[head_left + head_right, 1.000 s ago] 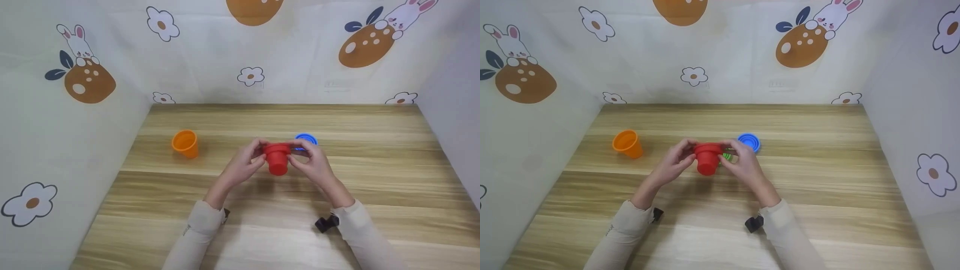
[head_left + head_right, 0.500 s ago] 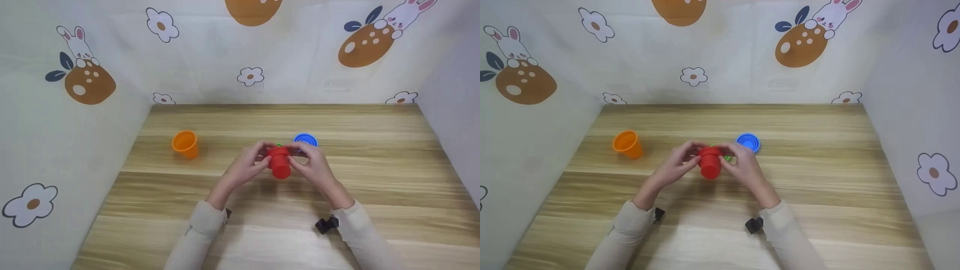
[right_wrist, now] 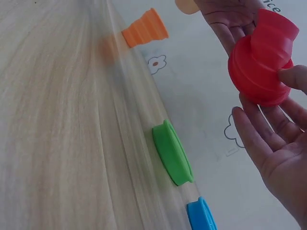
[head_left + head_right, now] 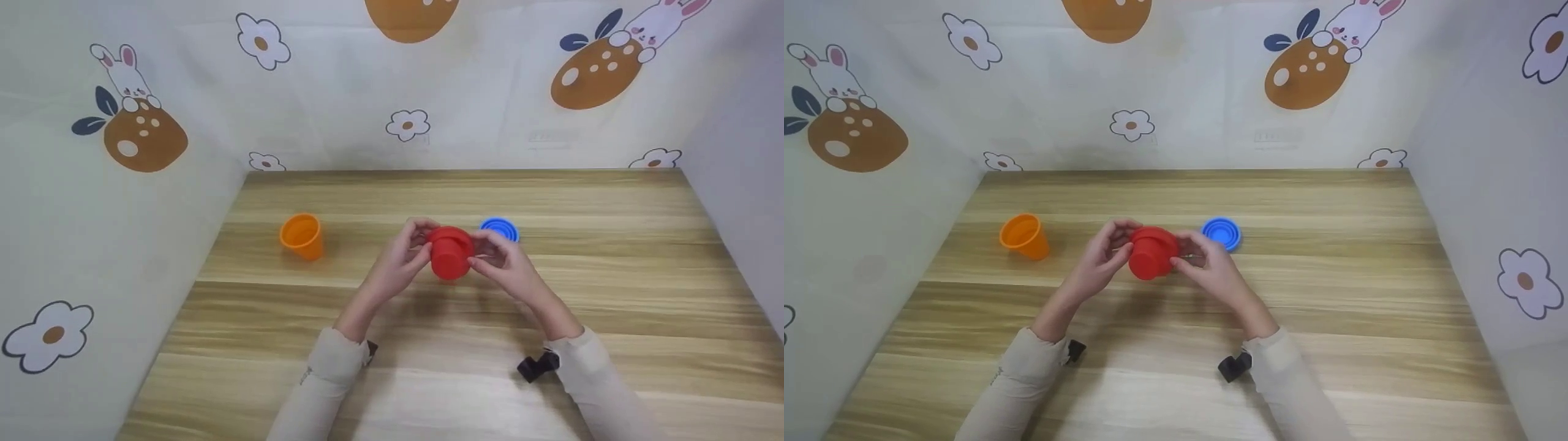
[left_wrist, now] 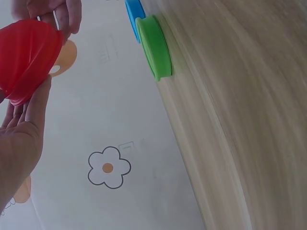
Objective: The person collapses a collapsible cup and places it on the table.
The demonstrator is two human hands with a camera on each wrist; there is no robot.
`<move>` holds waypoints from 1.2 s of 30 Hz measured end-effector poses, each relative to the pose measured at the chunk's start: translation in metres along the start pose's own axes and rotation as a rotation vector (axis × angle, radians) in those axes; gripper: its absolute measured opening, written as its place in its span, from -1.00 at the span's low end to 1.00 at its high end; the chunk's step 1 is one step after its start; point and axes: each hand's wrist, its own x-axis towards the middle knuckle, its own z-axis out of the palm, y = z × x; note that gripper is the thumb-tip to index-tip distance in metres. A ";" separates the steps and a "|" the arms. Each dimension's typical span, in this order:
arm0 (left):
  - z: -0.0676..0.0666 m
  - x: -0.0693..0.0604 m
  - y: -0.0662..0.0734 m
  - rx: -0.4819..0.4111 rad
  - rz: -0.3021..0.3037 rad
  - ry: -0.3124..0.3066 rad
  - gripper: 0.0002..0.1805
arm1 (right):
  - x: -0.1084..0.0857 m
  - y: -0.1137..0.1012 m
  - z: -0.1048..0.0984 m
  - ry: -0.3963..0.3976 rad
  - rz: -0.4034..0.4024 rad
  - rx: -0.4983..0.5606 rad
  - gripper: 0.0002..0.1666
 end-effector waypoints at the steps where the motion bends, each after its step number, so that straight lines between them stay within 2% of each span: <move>1: 0.000 0.000 0.000 0.000 -0.002 0.002 -0.63 | 0.001 0.000 0.000 -0.003 -0.003 -0.001 -0.50; 6: 0.002 0.001 0.000 -0.014 0.000 0.001 -0.63 | 0.003 -0.001 0.004 0.043 -0.029 -0.029 -0.57; 12: 0.004 0.002 -0.001 -0.019 0.008 -0.007 -0.63 | 0.004 -0.002 0.009 0.127 -0.072 -0.138 -0.62; 19: 0.005 0.001 -0.002 0.001 -0.005 -0.005 -0.63 | 0.004 -0.004 0.013 0.163 -0.076 -0.256 -0.63; 26: 0.007 0.001 -0.002 0.056 -0.013 -0.007 -0.64 | 0.004 -0.004 0.015 0.214 -0.141 -0.382 -0.68; 30: 0.006 0.000 -0.001 0.071 -0.023 -0.005 -0.64 | 0.003 -0.003 0.013 0.195 -0.123 -0.333 -0.67; 36: 0.005 0.000 0.000 0.059 -0.038 -0.026 -0.64 | 0.002 -0.001 0.008 0.109 -0.074 -0.109 -0.62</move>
